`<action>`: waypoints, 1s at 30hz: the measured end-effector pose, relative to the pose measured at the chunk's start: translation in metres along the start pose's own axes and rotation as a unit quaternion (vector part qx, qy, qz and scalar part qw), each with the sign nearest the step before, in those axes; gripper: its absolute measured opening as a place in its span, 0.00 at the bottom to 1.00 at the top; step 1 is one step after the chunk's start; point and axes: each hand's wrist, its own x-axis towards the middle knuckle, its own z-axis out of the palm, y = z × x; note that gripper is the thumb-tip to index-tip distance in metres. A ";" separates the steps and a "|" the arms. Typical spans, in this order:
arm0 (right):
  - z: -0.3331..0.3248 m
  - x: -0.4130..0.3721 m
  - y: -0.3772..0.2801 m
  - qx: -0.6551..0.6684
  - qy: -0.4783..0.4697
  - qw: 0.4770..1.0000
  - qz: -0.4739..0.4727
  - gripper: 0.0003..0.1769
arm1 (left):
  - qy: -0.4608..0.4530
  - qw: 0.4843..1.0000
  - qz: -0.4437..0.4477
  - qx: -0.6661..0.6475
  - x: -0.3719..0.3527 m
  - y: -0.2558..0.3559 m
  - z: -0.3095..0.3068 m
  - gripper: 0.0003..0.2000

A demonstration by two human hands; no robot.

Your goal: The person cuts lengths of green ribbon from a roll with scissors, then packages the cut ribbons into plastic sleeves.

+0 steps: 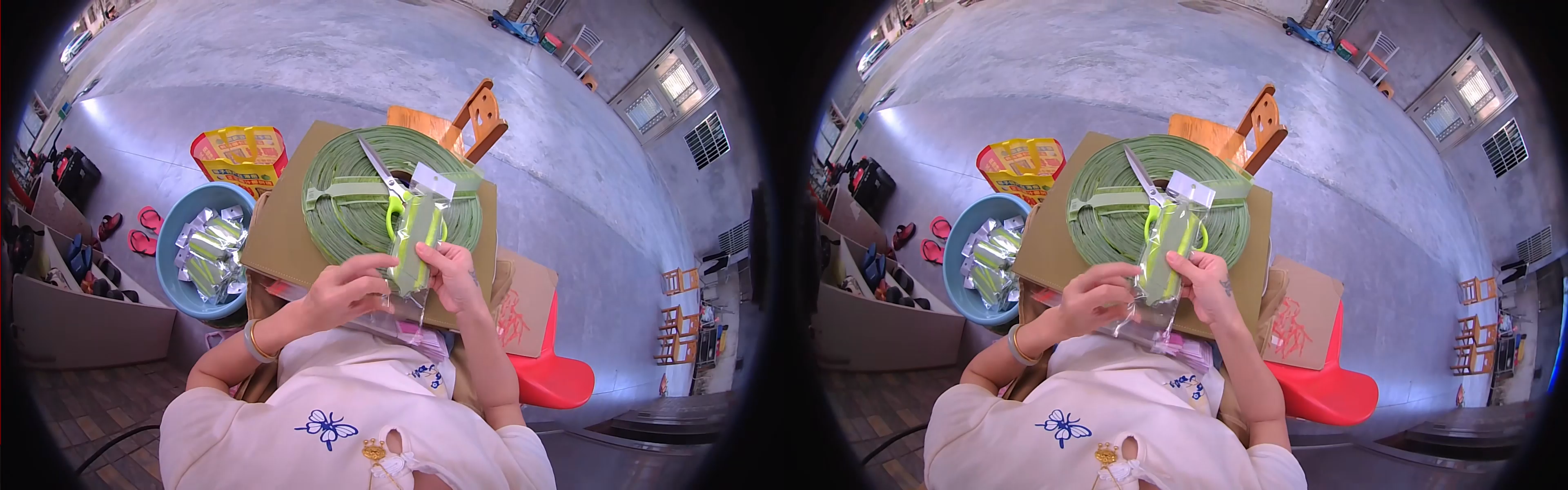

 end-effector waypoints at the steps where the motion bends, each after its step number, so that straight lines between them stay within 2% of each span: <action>1: -0.003 0.004 0.004 -0.007 -0.009 1.000 0.006 0.10 | -0.021 1.000 0.010 0.003 0.000 -0.003 0.000 0.07; 3: -0.005 0.007 0.006 -0.027 -0.018 0.999 0.017 0.11 | -0.063 0.998 0.028 0.012 -0.002 -0.008 0.002 0.10; 4: -0.004 0.008 0.006 -0.039 -0.017 0.999 0.023 0.12 | -0.071 0.997 0.020 0.032 -0.006 -0.009 0.000 0.14; 5: -0.004 0.008 0.007 -0.050 -0.017 0.998 0.029 0.13 | -0.038 0.998 0.021 0.052 -0.006 -0.012 0.000 0.14; 6: -0.005 0.006 0.007 -0.090 -0.012 0.996 -0.015 0.13 | -0.005 0.997 0.021 0.071 -0.007 -0.014 0.001 0.14; 7: -0.003 0.004 0.009 -0.187 0.039 0.976 -0.107 0.12 | 0.028 0.995 0.019 0.089 -0.009 -0.015 0.002 0.13; 9: 0.008 -0.006 0.012 -0.368 0.138 0.877 -0.278 0.10 | 0.057 0.994 -0.010 0.095 -0.007 -0.018 0.002 0.13; 10: 0.011 -0.011 0.011 -0.406 0.122 0.837 -0.345 0.14 | 0.071 0.992 -0.024 0.099 -0.006 -0.019 0.002 0.13; 13: 0.015 -0.014 0.025 -0.438 0.030 0.766 -0.470 0.18 | 0.059 0.994 -0.037 0.087 -0.009 -0.017 0.004 0.09; 14: 0.017 -0.015 0.028 -0.454 0.022 0.729 -0.511 0.14 | 0.060 0.994 -0.061 0.068 -0.011 -0.017 0.005 0.08; 16: 0.012 -0.014 0.039 -0.432 0.015 0.735 -0.522 0.14 | 0.065 0.991 -0.114 0.032 -0.017 -0.014 0.005 0.06; 19: 0.013 -0.015 0.041 -0.416 0.013 0.740 -0.529 0.13 | 0.030 0.993 -0.108 0.044 -0.020 -0.015 0.001 0.04; 22: 0.011 -0.016 0.043 -0.393 0.002 0.758 -0.520 0.12 | 0.065 0.992 -0.092 0.050 -0.022 -0.020 0.004 0.06; 24: 0.008 -0.013 0.046 -0.375 -0.002 0.769 -0.518 0.09 | 0.053 0.993 -0.098 0.040 -0.021 -0.019 0.002 0.06; 25: 0.008 -0.015 0.047 -0.338 0.010 0.819 -0.464 0.08 | 0.046 0.993 -0.101 0.036 -0.021 -0.018 0.001 0.06; 27: 0.011 -0.021 0.049 -0.259 0.036 0.900 -0.349 0.07 | 0.054 0.981 -0.184 -0.038 -0.024 -0.017 0.002 0.04; 28: 0.012 -0.017 0.053 -0.232 0.053 0.906 -0.349 0.05 | 0.058 0.970 -0.225 -0.075 -0.025 -0.015 0.003 0.04; 30: 0.016 -0.020 0.051 -0.147 0.061 0.949 -0.273 0.05 | 0.092 0.938 -0.309 -0.129 -0.021 -0.003 0.003 0.03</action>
